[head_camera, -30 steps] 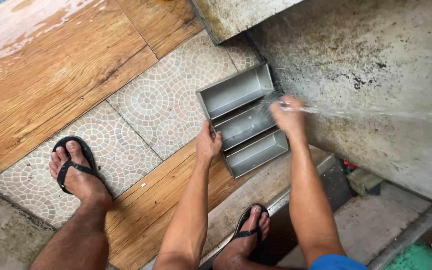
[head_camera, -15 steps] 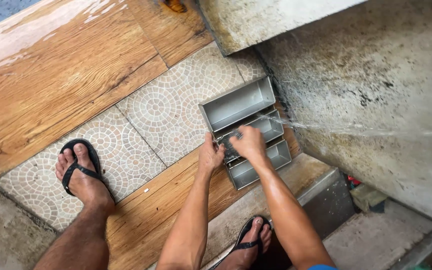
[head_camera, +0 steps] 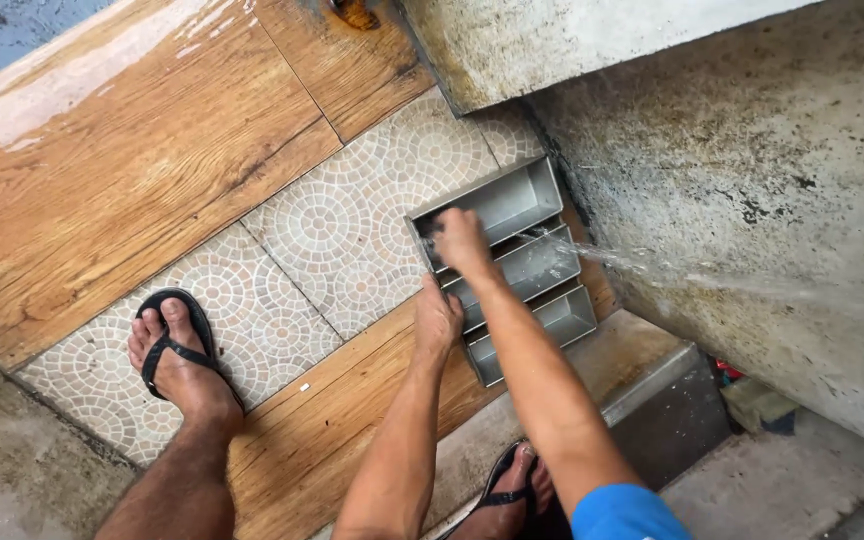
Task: Washing metal bread tins under a tap, carrying them to the production area, and wiping them with a cloth.
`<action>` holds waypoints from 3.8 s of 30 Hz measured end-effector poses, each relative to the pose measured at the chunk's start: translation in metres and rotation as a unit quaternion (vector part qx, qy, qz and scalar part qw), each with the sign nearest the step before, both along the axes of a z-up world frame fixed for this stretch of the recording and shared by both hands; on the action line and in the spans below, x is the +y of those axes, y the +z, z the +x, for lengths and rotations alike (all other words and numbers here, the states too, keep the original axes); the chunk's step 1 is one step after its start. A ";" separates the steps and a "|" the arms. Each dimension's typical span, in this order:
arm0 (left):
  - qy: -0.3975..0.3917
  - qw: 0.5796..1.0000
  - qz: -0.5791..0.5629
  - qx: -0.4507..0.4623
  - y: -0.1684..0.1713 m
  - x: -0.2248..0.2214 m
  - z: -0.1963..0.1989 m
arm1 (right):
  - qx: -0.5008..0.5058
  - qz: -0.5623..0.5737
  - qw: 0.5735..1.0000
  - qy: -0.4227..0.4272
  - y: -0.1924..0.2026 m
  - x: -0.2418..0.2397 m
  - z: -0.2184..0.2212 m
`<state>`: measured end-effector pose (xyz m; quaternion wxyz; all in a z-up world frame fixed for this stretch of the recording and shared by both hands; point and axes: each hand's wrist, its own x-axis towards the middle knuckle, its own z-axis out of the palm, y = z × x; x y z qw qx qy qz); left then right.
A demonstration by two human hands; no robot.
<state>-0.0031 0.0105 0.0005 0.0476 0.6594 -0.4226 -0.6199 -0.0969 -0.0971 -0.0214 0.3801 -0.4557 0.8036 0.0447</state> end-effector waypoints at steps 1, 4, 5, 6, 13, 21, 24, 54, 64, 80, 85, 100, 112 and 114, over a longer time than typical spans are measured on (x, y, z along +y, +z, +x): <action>-0.002 1.000 -0.003 -0.003 0.002 -0.003 -0.001 | -0.003 -0.003 1.000 -0.002 0.015 -0.011 -0.018; -0.018 1.000 -0.006 -0.008 0.013 -0.004 -0.001 | 0.052 0.000 0.999 -0.015 0.052 -0.023 -0.066; -0.012 1.000 -0.008 0.002 0.019 -0.009 0.000 | 0.075 -0.015 0.994 -0.082 0.060 -0.022 -0.079; -0.006 1.000 -0.009 0.012 0.026 -0.013 0.001 | 0.098 -0.029 0.984 -0.149 0.068 -0.022 -0.091; -0.021 1.000 0.015 -0.013 0.004 -0.007 -0.008 | -0.057 -0.060 0.996 0.040 0.015 0.002 -0.014; -0.006 0.999 0.002 -0.032 0.004 0.002 -0.013 | -0.030 0.094 0.968 0.231 0.077 -0.008 -0.015; -0.006 1.000 -0.004 -0.025 0.013 0.001 -0.012 | -0.053 0.009 0.993 0.106 0.019 -0.004 -0.009; 0.045 0.998 -0.036 0.000 0.009 -0.001 -0.012 | 0.001 0.083 0.958 0.276 0.042 -0.006 -0.003; 0.027 0.999 0.006 -0.037 0.029 0.013 -0.010 | 0.226 -0.043 0.931 0.282 0.049 -0.014 -0.119; 0.013 0.998 0.014 -0.052 0.054 -0.001 0.001 | 0.308 -0.101 0.890 0.320 0.079 -0.022 -0.130; 0.008 0.999 -0.001 -0.036 0.048 -0.003 -0.007 | 0.287 -0.049 0.921 0.261 0.040 -0.022 -0.138; -0.005 0.995 0.043 -0.090 0.051 -0.008 -0.014 | 0.268 0.060 0.909 0.312 0.081 -0.015 -0.118; 0.000 1.000 0.027 -0.010 0.019 0.021 -0.002 | 0.078 0.094 0.986 0.117 0.022 0.011 -0.070; -0.029 0.998 -0.003 -0.053 0.028 0.004 -0.005 | 0.138 0.058 0.989 -0.007 0.027 -0.001 -0.103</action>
